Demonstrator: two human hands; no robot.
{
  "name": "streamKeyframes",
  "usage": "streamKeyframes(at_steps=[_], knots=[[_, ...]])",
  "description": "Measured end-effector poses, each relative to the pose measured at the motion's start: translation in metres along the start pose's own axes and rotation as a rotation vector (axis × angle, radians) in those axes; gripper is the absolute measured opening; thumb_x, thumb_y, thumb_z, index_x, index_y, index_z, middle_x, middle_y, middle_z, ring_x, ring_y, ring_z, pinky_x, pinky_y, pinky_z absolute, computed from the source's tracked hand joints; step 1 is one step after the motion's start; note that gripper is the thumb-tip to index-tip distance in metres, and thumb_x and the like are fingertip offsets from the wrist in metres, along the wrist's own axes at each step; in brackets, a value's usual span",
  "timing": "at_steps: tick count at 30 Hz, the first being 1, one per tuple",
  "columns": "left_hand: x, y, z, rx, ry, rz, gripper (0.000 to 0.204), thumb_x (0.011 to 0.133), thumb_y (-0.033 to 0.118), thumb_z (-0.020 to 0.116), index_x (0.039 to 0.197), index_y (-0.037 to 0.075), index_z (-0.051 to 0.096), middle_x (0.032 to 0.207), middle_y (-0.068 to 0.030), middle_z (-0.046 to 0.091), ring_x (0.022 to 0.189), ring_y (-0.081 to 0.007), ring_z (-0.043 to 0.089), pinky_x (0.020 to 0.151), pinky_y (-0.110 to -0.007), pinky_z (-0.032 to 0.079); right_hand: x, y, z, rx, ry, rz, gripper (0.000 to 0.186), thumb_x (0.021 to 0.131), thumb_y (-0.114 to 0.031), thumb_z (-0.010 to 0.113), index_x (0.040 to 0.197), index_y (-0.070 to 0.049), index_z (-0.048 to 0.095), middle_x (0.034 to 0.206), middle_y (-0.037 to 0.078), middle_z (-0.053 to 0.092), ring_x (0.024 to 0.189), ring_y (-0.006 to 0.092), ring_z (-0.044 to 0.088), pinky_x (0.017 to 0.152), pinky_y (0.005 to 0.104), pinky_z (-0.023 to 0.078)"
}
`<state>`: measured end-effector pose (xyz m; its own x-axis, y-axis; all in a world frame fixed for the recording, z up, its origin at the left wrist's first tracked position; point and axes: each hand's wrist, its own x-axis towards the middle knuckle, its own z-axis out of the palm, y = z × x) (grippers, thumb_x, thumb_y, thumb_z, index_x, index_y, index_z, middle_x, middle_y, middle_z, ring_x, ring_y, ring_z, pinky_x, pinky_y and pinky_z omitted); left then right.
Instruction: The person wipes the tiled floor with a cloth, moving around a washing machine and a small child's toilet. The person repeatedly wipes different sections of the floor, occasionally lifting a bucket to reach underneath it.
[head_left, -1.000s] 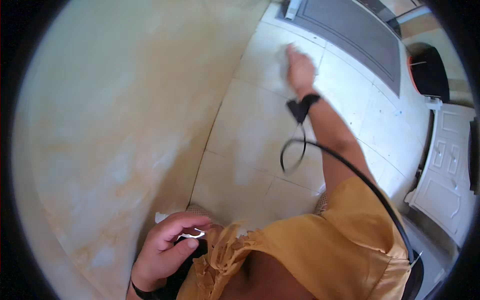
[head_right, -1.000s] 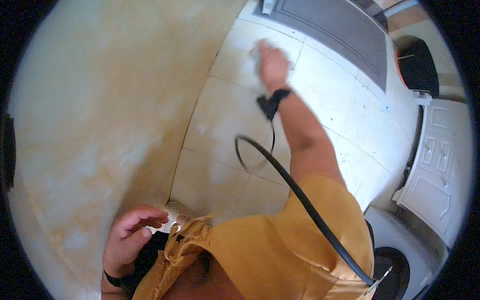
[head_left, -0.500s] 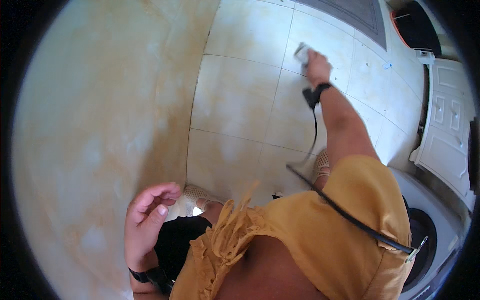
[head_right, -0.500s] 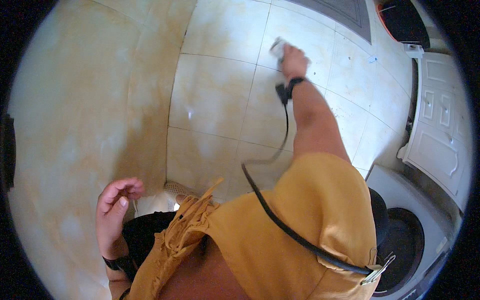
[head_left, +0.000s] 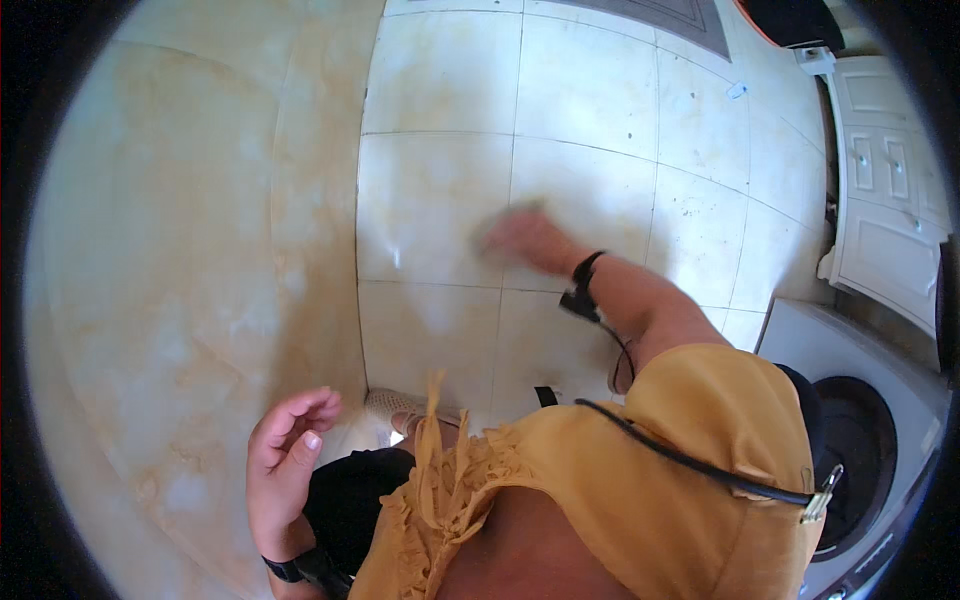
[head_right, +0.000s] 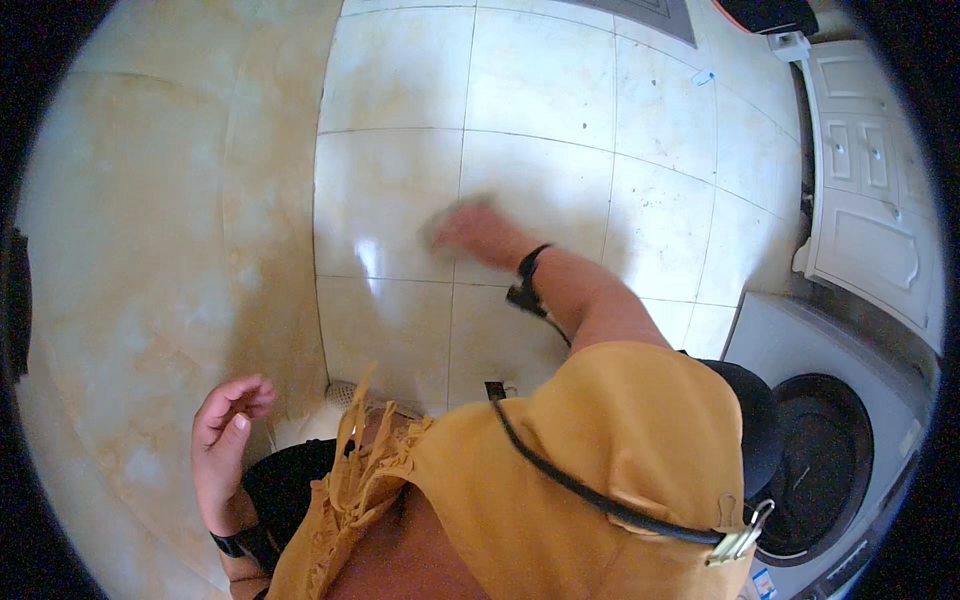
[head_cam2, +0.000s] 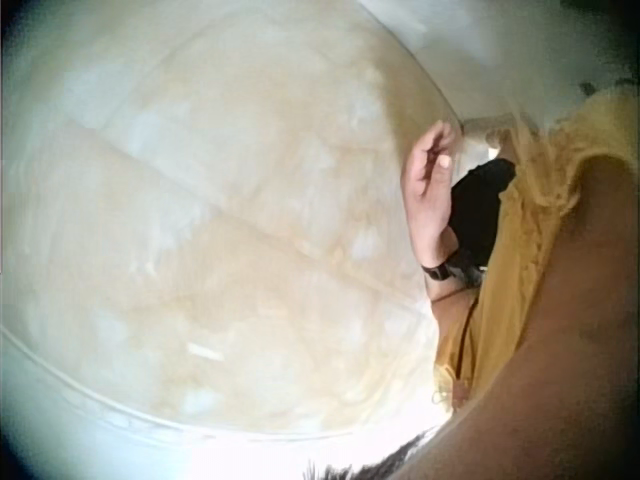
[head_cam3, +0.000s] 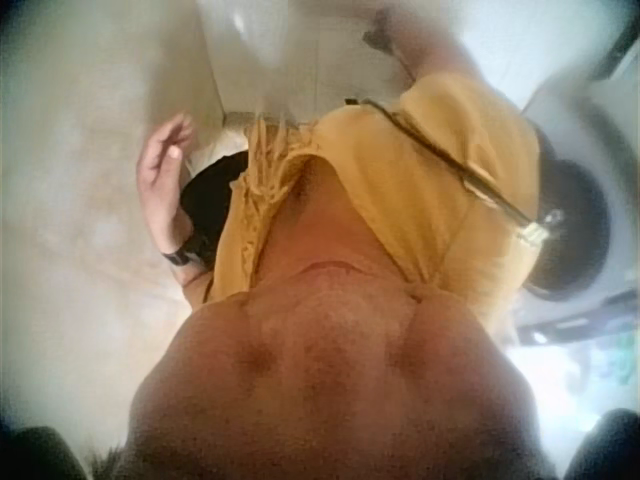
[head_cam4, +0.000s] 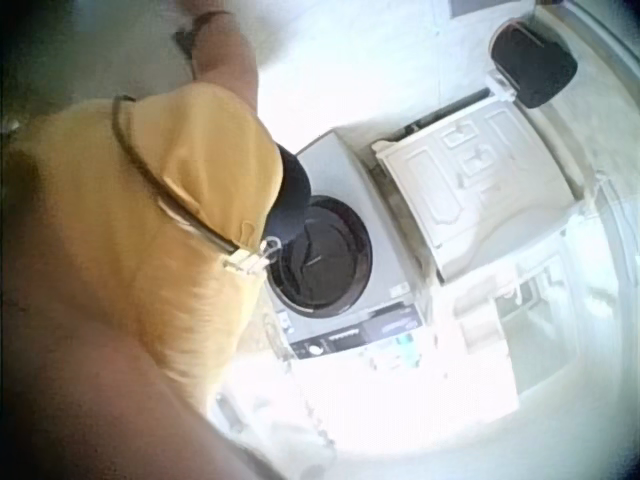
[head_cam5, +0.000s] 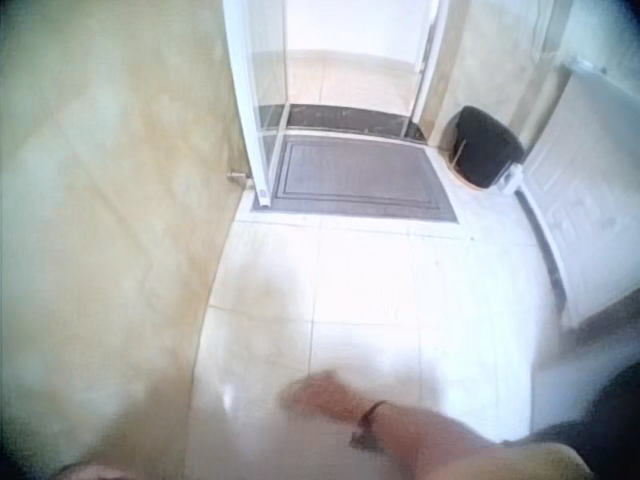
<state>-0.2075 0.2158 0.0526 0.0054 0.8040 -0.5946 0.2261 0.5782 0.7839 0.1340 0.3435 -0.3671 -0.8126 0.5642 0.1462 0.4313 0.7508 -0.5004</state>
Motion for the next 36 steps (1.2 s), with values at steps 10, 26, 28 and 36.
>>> streamKeyframes(at_steps=[10,26,28,36], knots=[[-0.015,0.008,0.001,0.161,0.033,0.021,0.034,0.1,0.014,0.063,0.13,-0.002,0.061,0.117,-0.0079,0.069,0.111,-0.0144,0.063,0.098,-0.03,0.048,0.021,0.142,-0.192,-0.398,0.34,1.027,0.046,0.09,-0.018,0.061,0.135,-0.022,0.06,0.131,0.012,0.06,0.122,0.037,0.056,0.098,0.0519,0.05],[-0.008,0.049,-0.012,0.363,0.209,0.462,0.034,0.101,0.023,0.063,0.127,0.0,0.064,0.111,-0.0054,0.071,0.103,-0.0124,0.063,0.091,-0.028,0.05,0.041,-0.142,-0.13,0.439,-0.051,0.738,0.043,0.086,-0.021,0.07,0.128,-0.012,0.067,0.115,0.016,0.072,0.11,0.0342,0.068,0.093,0.0397,0.055],[-0.006,0.046,-0.013,0.442,0.203,0.501,0.035,0.101,0.024,0.063,0.125,-0.001,0.065,0.112,-0.0082,0.072,0.103,-0.0144,0.065,0.091,-0.03,0.051,0.055,-0.132,-0.173,0.168,0.127,0.796,0.038,0.083,-0.019,0.069,0.118,-0.004,0.067,0.108,0.022,0.072,0.106,0.0402,0.068,0.092,0.0444,0.056],[-0.042,0.039,0.047,0.67,0.175,0.572,0.027,0.1,0.022,0.065,0.118,0.002,0.069,0.109,-0.0038,0.071,0.102,-0.0139,0.063,0.093,-0.03,0.05,0.024,-0.171,-0.265,0.873,0.588,0.544,0.027,0.095,-0.019,0.064,0.118,-0.004,0.068,0.102,0.011,0.073,0.087,0.0231,0.069,0.08,0.0336,0.054]])
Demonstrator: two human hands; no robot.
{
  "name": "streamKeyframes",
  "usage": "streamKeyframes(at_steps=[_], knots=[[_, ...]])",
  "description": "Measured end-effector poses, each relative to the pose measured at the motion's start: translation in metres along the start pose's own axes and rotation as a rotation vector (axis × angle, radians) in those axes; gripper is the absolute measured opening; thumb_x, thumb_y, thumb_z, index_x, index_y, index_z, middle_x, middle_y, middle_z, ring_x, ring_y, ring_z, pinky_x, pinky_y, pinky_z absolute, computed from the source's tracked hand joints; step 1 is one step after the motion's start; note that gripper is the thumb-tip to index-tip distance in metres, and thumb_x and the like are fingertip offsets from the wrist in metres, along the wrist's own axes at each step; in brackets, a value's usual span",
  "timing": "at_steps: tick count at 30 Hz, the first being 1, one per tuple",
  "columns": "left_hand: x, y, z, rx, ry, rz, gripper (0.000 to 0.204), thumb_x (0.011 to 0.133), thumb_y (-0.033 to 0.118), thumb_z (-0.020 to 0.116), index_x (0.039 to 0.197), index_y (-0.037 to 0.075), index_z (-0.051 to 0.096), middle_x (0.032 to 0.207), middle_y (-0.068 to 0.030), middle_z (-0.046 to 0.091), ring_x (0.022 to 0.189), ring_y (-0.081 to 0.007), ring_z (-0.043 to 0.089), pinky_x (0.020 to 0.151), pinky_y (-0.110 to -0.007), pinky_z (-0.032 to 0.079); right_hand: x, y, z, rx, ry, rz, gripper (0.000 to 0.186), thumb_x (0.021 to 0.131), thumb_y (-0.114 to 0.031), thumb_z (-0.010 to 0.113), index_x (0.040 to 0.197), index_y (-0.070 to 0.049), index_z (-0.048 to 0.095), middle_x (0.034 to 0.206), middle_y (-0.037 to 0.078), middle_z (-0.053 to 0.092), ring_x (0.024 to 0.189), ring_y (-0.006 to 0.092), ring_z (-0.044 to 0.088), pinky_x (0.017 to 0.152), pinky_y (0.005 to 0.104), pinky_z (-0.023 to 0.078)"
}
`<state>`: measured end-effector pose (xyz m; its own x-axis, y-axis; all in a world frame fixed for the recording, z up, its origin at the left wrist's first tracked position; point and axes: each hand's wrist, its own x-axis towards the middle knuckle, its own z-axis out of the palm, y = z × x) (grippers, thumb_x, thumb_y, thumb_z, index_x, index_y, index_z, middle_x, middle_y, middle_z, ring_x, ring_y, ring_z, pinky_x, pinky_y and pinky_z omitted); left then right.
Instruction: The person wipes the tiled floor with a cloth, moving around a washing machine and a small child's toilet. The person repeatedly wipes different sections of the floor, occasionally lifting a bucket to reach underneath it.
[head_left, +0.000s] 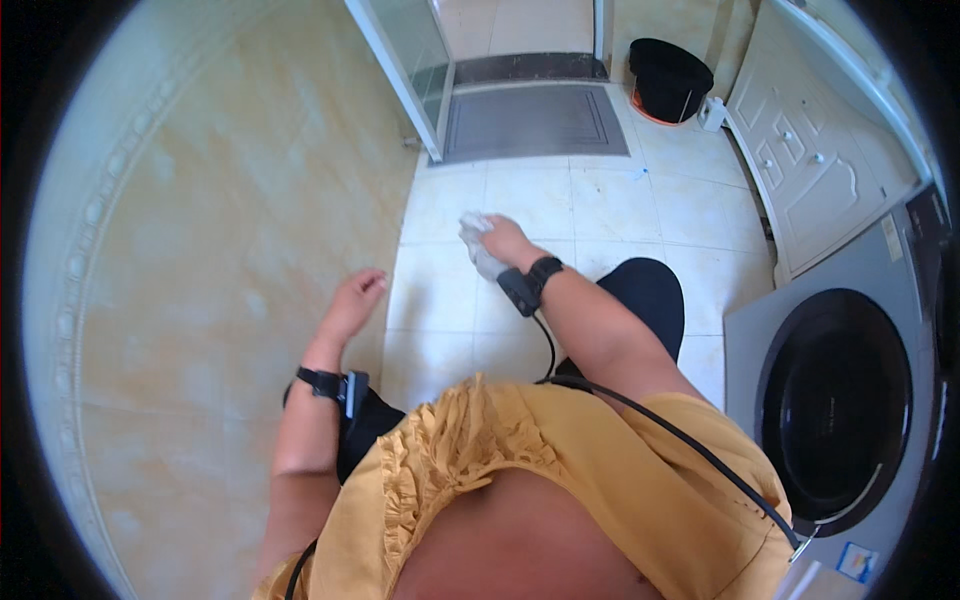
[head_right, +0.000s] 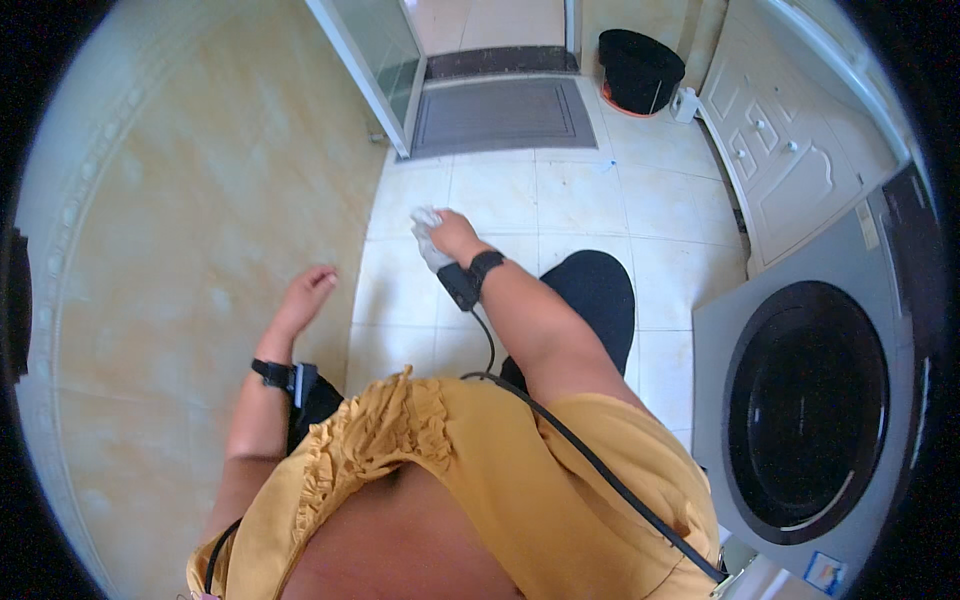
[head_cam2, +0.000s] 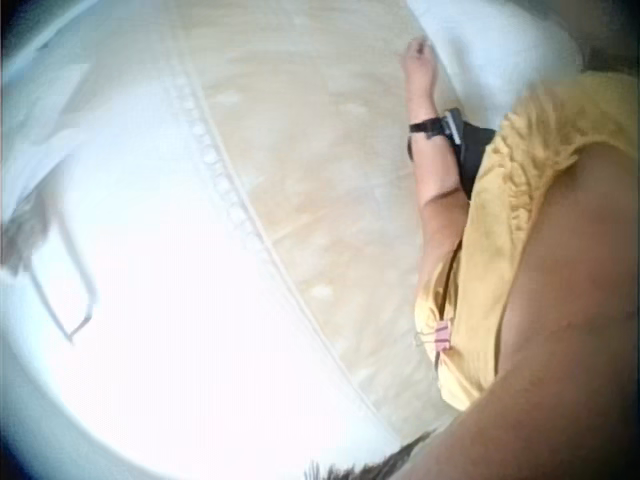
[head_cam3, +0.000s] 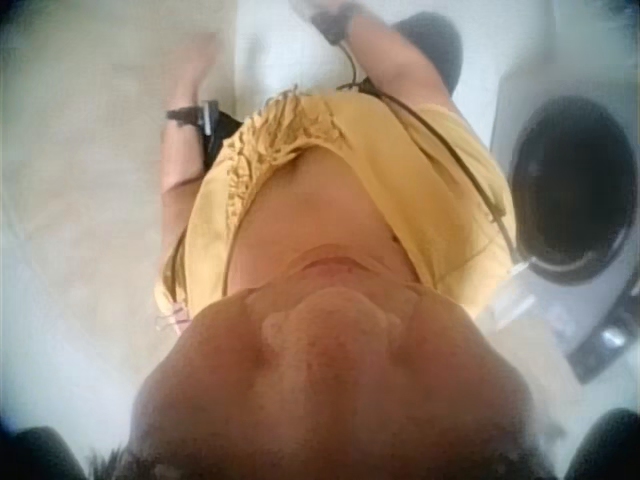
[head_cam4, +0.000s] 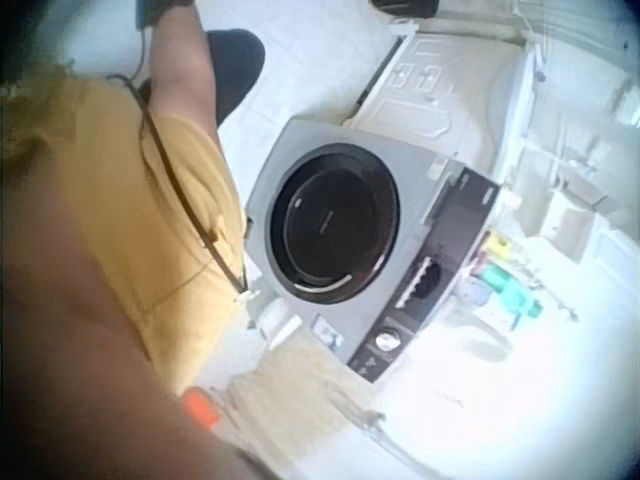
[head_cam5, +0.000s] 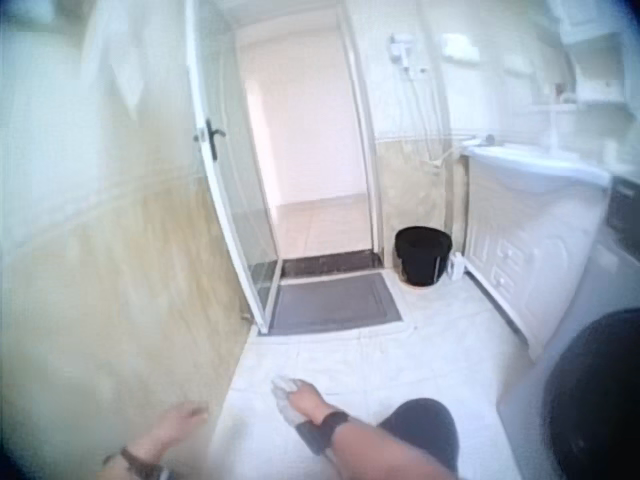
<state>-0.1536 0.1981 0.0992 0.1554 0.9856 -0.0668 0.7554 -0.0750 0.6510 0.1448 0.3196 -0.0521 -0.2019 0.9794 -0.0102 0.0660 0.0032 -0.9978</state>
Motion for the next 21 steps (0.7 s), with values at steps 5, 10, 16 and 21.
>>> streamKeyframes(at_steps=[5,10,16,21], knots=[[-0.02,0.079,0.01,-0.137,-0.132,0.103,0.028,0.1,0.018,0.066,0.122,0.0,0.067,0.113,-0.0048,0.071,0.106,-0.0137,0.063,0.095,-0.031,0.05,-0.016,0.019,-0.003,-0.103,0.086,0.143,0.046,0.085,-0.03,0.079,0.123,-0.007,0.069,0.116,0.017,0.073,0.107,0.0297,0.07,0.093,0.0352,0.054],[-0.024,0.124,0.013,-0.194,-0.152,0.235,0.029,0.101,0.017,0.064,0.124,0.0,0.065,0.115,-0.006,0.07,0.107,-0.0137,0.063,0.095,-0.029,0.05,-0.033,0.016,-0.002,-0.034,0.081,0.129,0.041,0.088,-0.022,0.073,0.125,-0.005,0.068,0.116,0.017,0.073,0.105,0.0281,0.07,0.091,0.0354,0.053],[0.003,0.13,0.017,-0.168,-0.136,0.375,0.029,0.096,0.015,0.068,0.121,0.0,0.067,0.11,-0.0106,0.07,0.102,-0.0179,0.066,0.089,-0.031,0.053,-0.073,-0.013,-0.013,-0.059,0.091,0.13,0.046,0.088,-0.016,0.07,0.131,-0.002,0.063,0.116,0.018,0.072,0.105,0.0288,0.069,0.091,0.0362,0.053],[0.069,0.112,0.057,-0.289,-0.176,0.316,0.03,0.097,0.017,0.067,0.121,0.001,0.068,0.109,-0.0102,0.071,0.101,-0.0165,0.065,0.088,-0.03,0.052,-0.063,0.035,-0.034,-0.248,0.327,0.311,0.044,0.089,-0.019,0.065,0.13,-0.003,0.064,0.12,0.023,0.069,0.111,0.0389,0.066,0.095,0.0424,0.054]])
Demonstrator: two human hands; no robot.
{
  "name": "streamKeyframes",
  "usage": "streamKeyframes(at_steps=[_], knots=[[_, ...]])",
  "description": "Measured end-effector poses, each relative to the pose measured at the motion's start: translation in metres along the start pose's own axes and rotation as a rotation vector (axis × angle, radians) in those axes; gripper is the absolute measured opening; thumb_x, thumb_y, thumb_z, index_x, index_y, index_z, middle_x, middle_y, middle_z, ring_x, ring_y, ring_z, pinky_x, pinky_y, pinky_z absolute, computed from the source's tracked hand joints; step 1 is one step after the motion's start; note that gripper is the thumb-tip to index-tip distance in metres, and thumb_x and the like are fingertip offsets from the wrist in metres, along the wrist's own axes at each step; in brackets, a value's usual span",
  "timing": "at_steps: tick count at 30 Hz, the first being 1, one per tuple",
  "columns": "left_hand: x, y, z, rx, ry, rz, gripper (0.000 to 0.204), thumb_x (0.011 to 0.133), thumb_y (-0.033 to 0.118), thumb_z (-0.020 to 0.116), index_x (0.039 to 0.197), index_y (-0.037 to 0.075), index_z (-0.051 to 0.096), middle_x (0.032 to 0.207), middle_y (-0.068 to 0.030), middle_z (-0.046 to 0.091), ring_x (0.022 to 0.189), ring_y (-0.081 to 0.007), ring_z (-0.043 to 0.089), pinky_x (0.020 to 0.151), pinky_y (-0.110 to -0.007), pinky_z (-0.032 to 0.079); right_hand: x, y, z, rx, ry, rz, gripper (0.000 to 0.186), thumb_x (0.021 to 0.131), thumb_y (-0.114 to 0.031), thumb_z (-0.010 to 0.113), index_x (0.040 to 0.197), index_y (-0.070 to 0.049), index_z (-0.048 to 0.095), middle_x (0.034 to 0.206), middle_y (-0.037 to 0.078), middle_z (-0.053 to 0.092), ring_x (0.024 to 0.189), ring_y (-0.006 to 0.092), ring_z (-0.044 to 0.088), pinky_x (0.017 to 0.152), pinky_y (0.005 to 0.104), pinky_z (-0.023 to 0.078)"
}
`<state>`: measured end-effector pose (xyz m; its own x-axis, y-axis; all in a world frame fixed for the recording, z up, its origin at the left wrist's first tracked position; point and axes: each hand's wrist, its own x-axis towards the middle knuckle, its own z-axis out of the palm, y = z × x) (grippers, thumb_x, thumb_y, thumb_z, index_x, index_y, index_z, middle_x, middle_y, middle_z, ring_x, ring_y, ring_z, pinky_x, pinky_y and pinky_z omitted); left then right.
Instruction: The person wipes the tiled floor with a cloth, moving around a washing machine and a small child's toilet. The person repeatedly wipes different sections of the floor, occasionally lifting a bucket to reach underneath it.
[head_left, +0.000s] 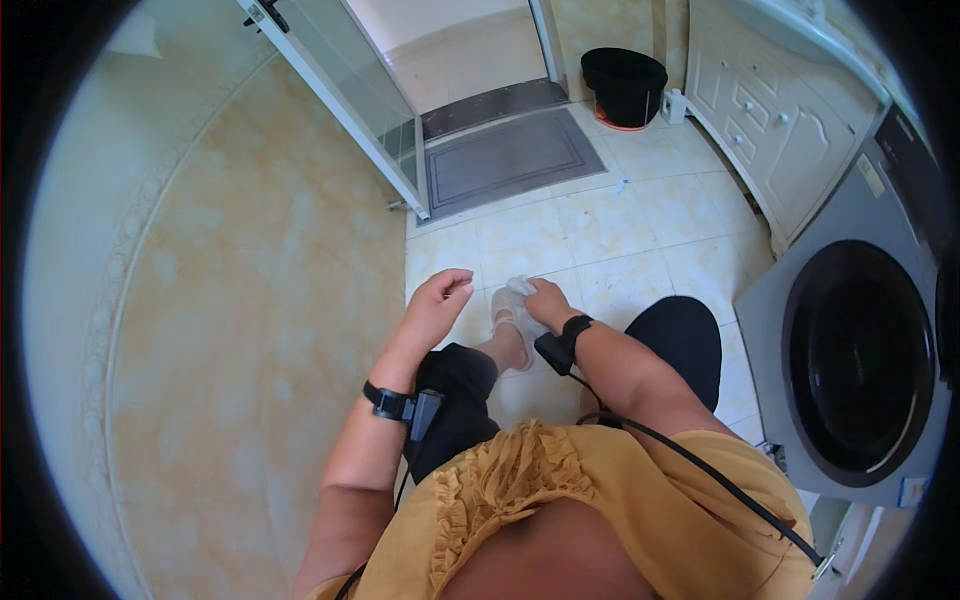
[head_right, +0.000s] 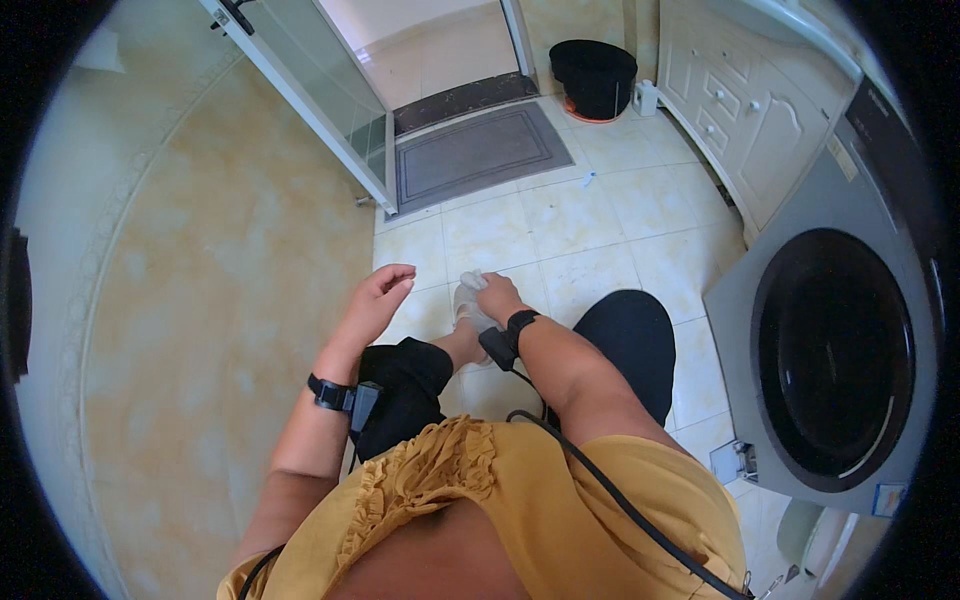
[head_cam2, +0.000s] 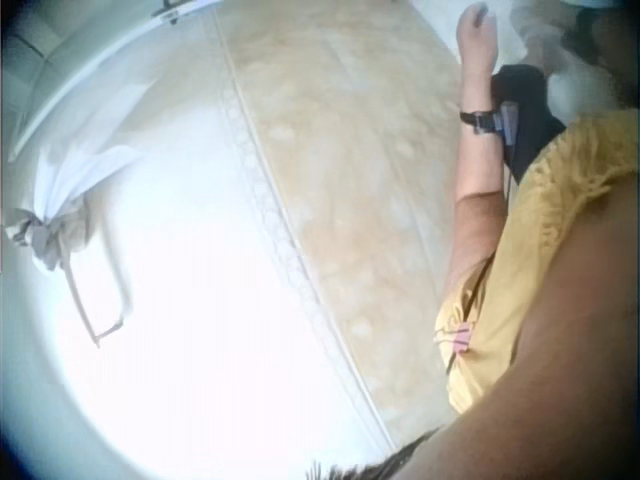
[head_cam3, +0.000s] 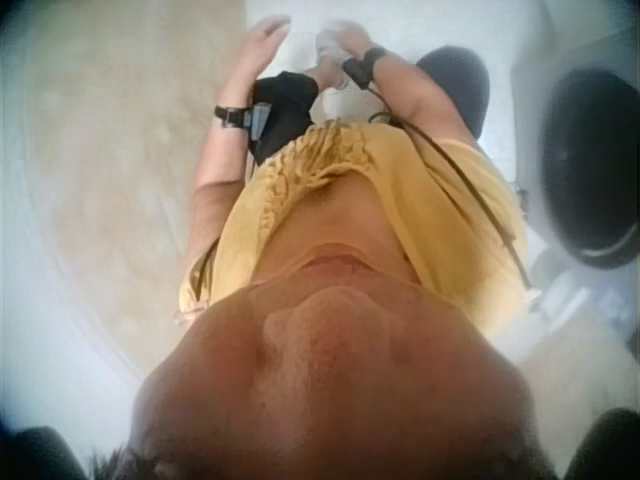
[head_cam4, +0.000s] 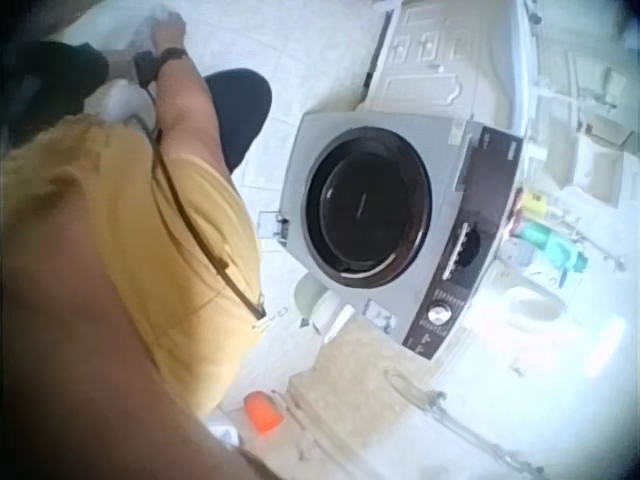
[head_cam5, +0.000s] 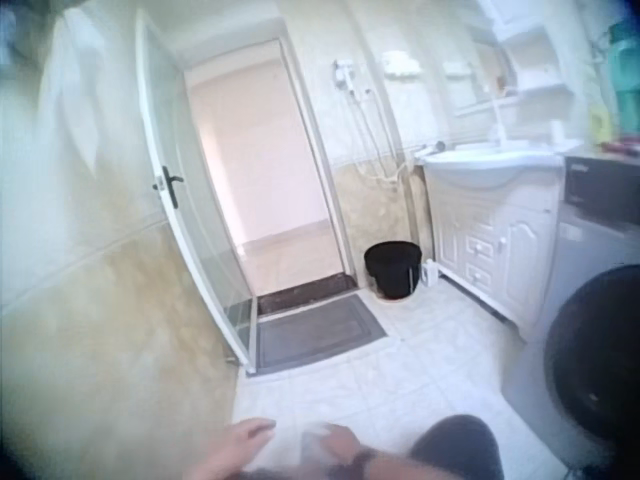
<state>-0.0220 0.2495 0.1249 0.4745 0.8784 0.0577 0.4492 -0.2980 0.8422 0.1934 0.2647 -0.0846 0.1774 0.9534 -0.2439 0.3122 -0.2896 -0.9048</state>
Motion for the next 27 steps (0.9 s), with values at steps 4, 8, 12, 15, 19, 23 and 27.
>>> streamKeyframes(at_steps=[4,8,12,15,19,23,27], knots=[[0.049,-0.022,0.036,-0.18,-0.086,-0.082,0.028,0.099,0.017,0.065,0.122,0.001,0.067,0.111,-0.0035,0.07,0.102,-0.0114,0.062,0.091,-0.028,0.05,0.043,0.041,-0.003,-0.178,0.016,0.11,0.047,0.087,-0.022,0.067,0.13,-0.003,0.065,0.123,0.023,0.069,0.116,0.0382,0.065,0.1,0.0414,0.051],[0.088,-0.021,0.043,-0.098,-0.225,-0.02,0.029,0.097,0.014,0.066,0.123,0.002,0.067,0.114,-0.0051,0.068,0.104,-0.0136,0.062,0.091,-0.03,0.052,0.085,0.077,0.002,-0.124,-0.032,0.03,0.043,0.089,-0.024,0.067,0.127,-0.003,0.067,0.116,0.021,0.072,0.11,0.0345,0.068,0.095,0.0402,0.052],[0.122,-0.013,0.029,-0.315,-0.5,-0.044,0.028,0.1,0.011,0.062,0.127,0.002,0.064,0.116,-0.0045,0.068,0.107,-0.0134,0.061,0.094,-0.029,0.05,0.142,0.12,0.039,0.258,0.001,-0.071,0.039,0.091,-0.029,0.069,0.119,-0.003,0.068,0.109,0.02,0.073,0.102,0.031,0.07,0.088,0.04,0.054],[0.148,-0.01,0.036,-0.41,-0.624,0.085,0.028,0.101,0.011,0.061,0.128,0.002,0.063,0.113,-0.0046,0.069,0.106,-0.0124,0.062,0.093,-0.028,0.05,0.18,0.139,0.052,0.337,0.086,-0.167,0.043,0.09,-0.035,0.07,0.117,-0.003,0.068,0.108,0.021,0.073,0.101,0.0335,0.07,0.087,0.0404,0.054],[0.187,-0.012,0.051,-0.196,-0.645,0.032,0.029,0.102,0.016,0.061,0.127,0.002,0.064,0.116,-0.0046,0.068,0.106,-0.0125,0.062,0.094,-0.028,0.05,0.187,0.114,0.028,-0.011,0.103,-0.055,0.05,0.087,-0.041,0.073,0.118,-0.002,0.068,0.111,0.023,0.072,0.105,0.0362,0.069,0.09,0.0419,0.054],[0.225,-0.023,0.068,-0.091,-0.637,0.065,0.033,0.102,0.023,0.061,0.128,0.004,0.065,0.122,-0.005,0.067,0.107,-0.0141,0.064,0.092,-0.029,0.051,0.151,0.062,-0.023,0.012,0.216,0.175,0.061,0.081,-0.047,0.077,0.121,-0.002,0.067,0.122,0.022,0.069,0.113,0.0376,0.066,0.097,0.0455,0.053],[0.246,-0.038,0.071,-0.076,-0.492,0.039,0.035,0.101,0.024,0.062,0.129,0.002,0.065,0.12,-0.0061,0.067,0.106,-0.0139,0.062,0.091,-0.03,0.051,0.114,0.022,-0.048,-0.073,0.29,0.336,0.051,0.085,-0.027,0.068,0.133,-0.01,0.064,0.13,0.026,0.06,0.12,0.0433,0.059,0.1,0.0478,0.051]])
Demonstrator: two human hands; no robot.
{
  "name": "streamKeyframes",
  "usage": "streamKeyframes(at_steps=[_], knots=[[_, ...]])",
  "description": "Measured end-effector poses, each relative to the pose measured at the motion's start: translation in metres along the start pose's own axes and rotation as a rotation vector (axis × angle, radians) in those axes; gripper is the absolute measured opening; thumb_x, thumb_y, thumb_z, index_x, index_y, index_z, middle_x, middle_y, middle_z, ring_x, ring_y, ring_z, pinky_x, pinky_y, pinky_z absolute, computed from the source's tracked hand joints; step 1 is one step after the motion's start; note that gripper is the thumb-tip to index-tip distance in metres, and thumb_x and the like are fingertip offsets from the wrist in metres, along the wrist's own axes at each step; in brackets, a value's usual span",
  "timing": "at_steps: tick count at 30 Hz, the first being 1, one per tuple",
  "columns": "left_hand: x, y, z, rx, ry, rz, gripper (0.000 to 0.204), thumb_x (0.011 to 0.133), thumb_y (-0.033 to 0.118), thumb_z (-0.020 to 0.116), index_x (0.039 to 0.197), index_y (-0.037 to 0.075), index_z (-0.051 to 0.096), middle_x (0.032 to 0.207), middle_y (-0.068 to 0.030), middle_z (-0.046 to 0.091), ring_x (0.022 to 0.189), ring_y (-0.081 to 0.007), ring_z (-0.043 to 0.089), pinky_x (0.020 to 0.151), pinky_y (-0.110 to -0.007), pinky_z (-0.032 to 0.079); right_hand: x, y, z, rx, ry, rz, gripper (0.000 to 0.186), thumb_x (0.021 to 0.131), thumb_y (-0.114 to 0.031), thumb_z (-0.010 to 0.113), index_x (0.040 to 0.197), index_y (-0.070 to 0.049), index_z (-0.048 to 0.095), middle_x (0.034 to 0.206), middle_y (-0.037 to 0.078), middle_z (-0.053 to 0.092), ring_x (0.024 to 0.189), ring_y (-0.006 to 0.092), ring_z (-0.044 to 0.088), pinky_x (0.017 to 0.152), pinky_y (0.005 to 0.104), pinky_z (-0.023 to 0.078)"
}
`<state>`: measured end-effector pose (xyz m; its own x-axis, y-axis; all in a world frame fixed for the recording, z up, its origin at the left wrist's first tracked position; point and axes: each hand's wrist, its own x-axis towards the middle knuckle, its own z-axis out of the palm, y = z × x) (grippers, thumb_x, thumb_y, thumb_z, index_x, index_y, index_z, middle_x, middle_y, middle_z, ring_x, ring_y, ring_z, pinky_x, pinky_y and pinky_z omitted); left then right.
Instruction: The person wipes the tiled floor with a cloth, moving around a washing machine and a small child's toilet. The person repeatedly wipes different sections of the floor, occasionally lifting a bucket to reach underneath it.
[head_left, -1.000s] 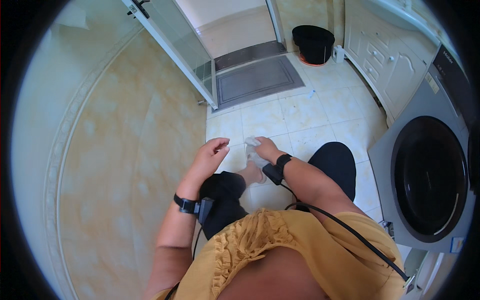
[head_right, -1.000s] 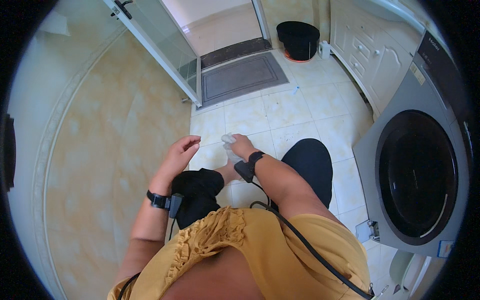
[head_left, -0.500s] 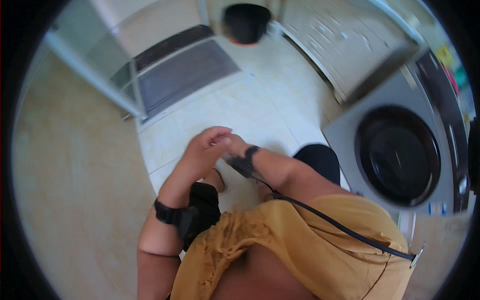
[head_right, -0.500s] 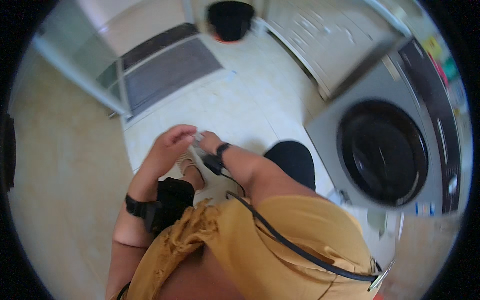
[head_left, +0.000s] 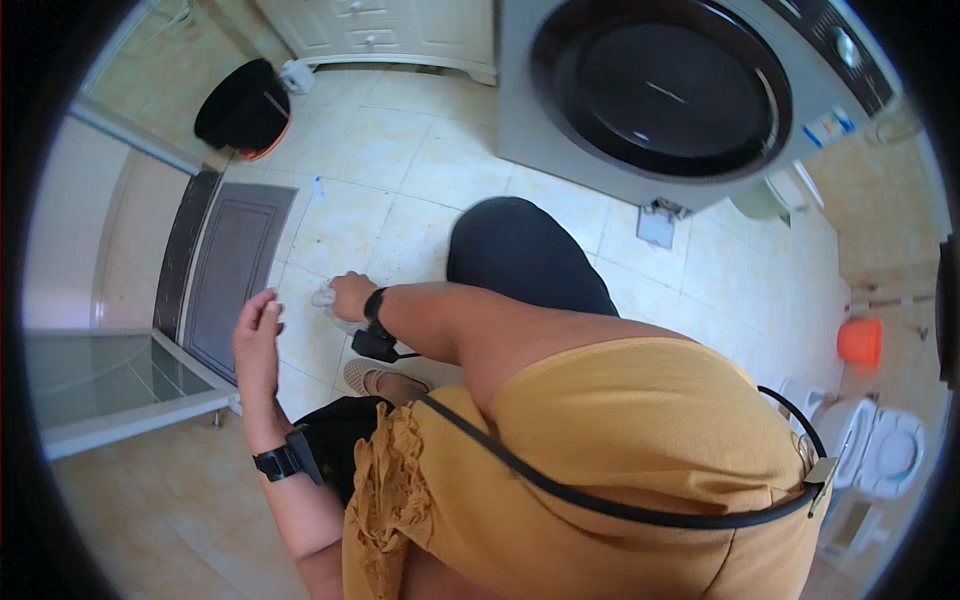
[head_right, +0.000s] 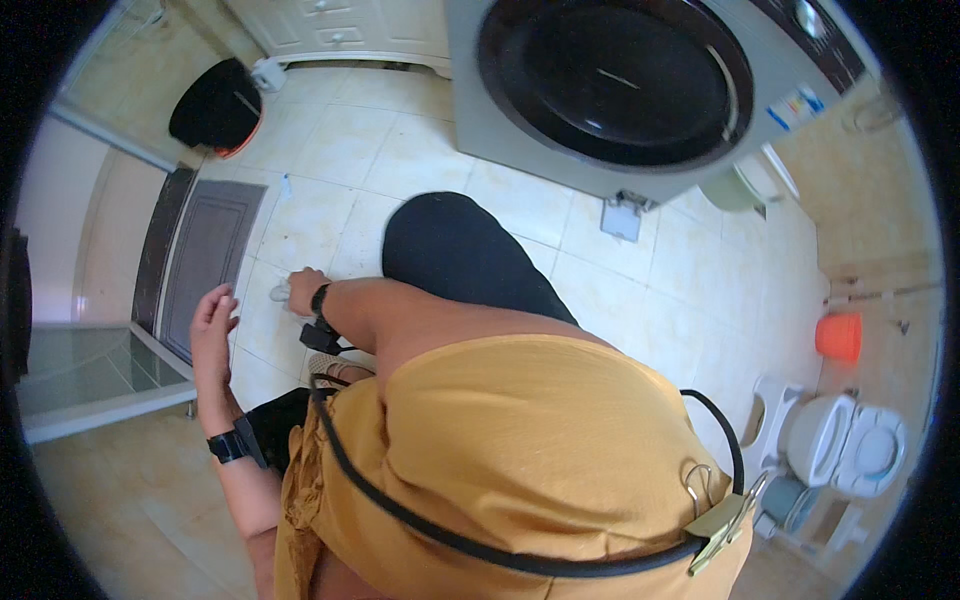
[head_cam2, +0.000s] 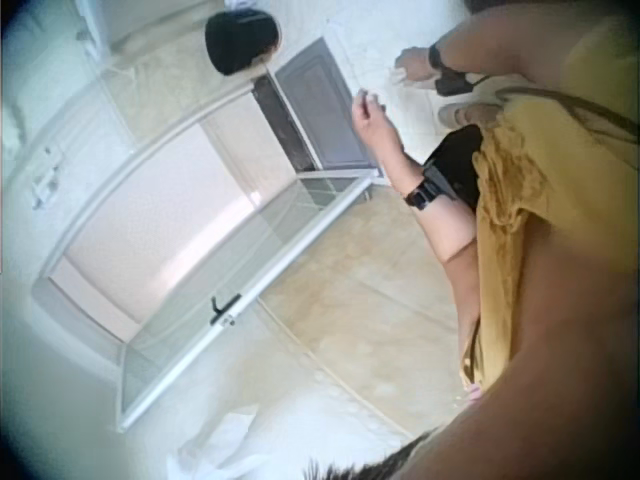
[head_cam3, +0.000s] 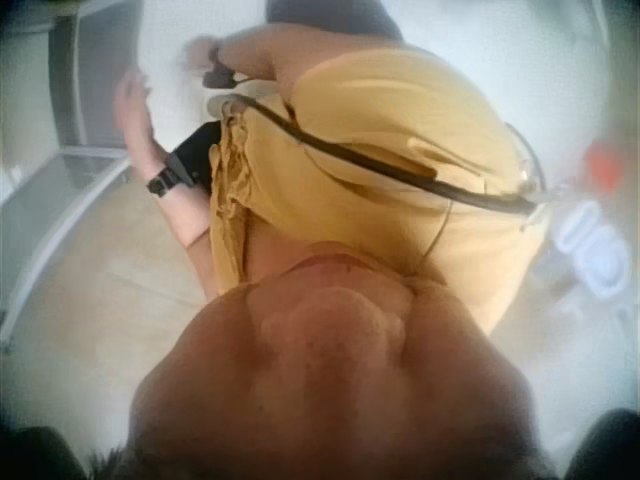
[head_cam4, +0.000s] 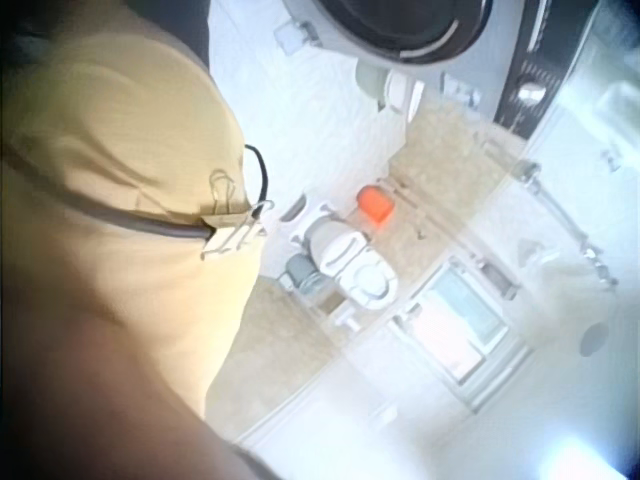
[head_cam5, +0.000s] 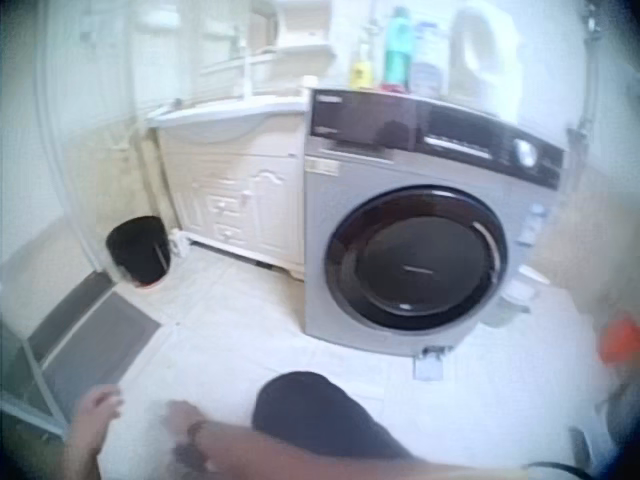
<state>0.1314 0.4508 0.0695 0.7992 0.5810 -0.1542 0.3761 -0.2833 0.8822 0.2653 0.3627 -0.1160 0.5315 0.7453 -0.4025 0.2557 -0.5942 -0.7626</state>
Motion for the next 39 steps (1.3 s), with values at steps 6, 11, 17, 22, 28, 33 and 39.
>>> streamKeyframes(at_steps=[6,11,17,22,28,33,39], knots=[[0.008,-0.019,-0.02,-0.036,0.25,0.072,0.039,0.102,0.028,0.061,0.135,0.005,0.061,0.132,-0.0083,0.063,0.12,-0.0189,0.06,0.097,-0.035,0.048,-0.037,-0.015,-0.028,0.198,0.299,-0.091,0.063,0.085,-0.039,0.074,0.139,-0.01,0.058,0.133,0.022,0.055,0.121,0.0426,0.054,0.102,0.0515,0.049],[-0.022,-0.017,-0.022,-0.188,0.302,0.046,0.041,0.104,0.031,0.059,0.138,0.007,0.058,0.14,-0.0086,0.059,0.128,-0.0216,0.057,0.103,-0.038,0.045,-0.085,-0.025,-0.048,0.317,0.281,-0.075,0.071,0.084,-0.04,0.075,0.145,-0.01,0.053,0.138,0.023,0.052,0.125,0.0445,0.053,0.105,0.0498,0.047],[-0.059,-0.009,-0.019,-0.105,0.179,0.153,0.041,0.105,0.03,0.058,0.138,0.006,0.058,0.139,-0.008,0.06,0.128,-0.0213,0.057,0.104,-0.038,0.045,-0.138,-0.013,-0.051,0.466,0.295,-0.147,0.064,0.084,-0.029,0.075,0.142,-0.01,0.056,0.14,0.023,0.053,0.127,0.0405,0.054,0.106,0.0466,0.048],[-0.056,-0.049,-0.031,0.152,0.232,0.078,0.04,0.103,0.029,0.06,0.136,0.006,0.06,0.134,-0.007,0.062,0.121,-0.0166,0.059,0.096,-0.034,0.047,-0.154,-0.022,-0.047,0.677,0.44,-0.237,0.055,0.085,-0.023,0.073,0.136,-0.007,0.059,0.123,0.018,0.064,0.108,0.0345,0.066,0.09,0.0433,0.054],[-0.059,-0.094,-0.043,0.105,0.258,0.103,0.039,0.102,0.029,0.061,0.132,0.005,0.063,0.124,-0.0065,0.067,0.108,-0.0149,0.062,0.084,-0.031,0.051,-0.21,-0.074,-0.165,1.158,0.353,-0.644,0.03,0.088,-0.012,0.069,0.118,-0.01,0.071,0.084,0.003,0.07,0.07,0.0161,0.065,0.065,0.036,0.055],[-0.077,-0.09,-0.045,0.255,0.257,0.058,0.04,0.102,0.029,0.06,0.132,0.004,0.062,0.123,-0.0074,0.068,0.106,-0.0163,0.062,0.086,-0.032,0.051,-0.307,-0.011,-0.329,0.787,0.051,-0.831,0.028,0.099,-0.013,0.058,0.124,-0.004,0.064,0.097,0.009,0.069,0.077,0.015,0.068,0.065,0.0306,0.056],[-0.079,-0.077,-0.031,0.326,0.186,-0.084,0.039,0.102,0.029,0.06,0.129,0.001,0.064,0.119,-0.008,0.069,0.106,-0.0159,0.063,0.088,-0.031,0.051,-0.331,0.214,-0.357,0.779,0.603,-0.364,0.037,0.101,-0.022,0.062,0.134,-0.006,0.059,0.111,0.004,0.068,0.093,0.0164,0.067,0.084,0.0332,0.056]])
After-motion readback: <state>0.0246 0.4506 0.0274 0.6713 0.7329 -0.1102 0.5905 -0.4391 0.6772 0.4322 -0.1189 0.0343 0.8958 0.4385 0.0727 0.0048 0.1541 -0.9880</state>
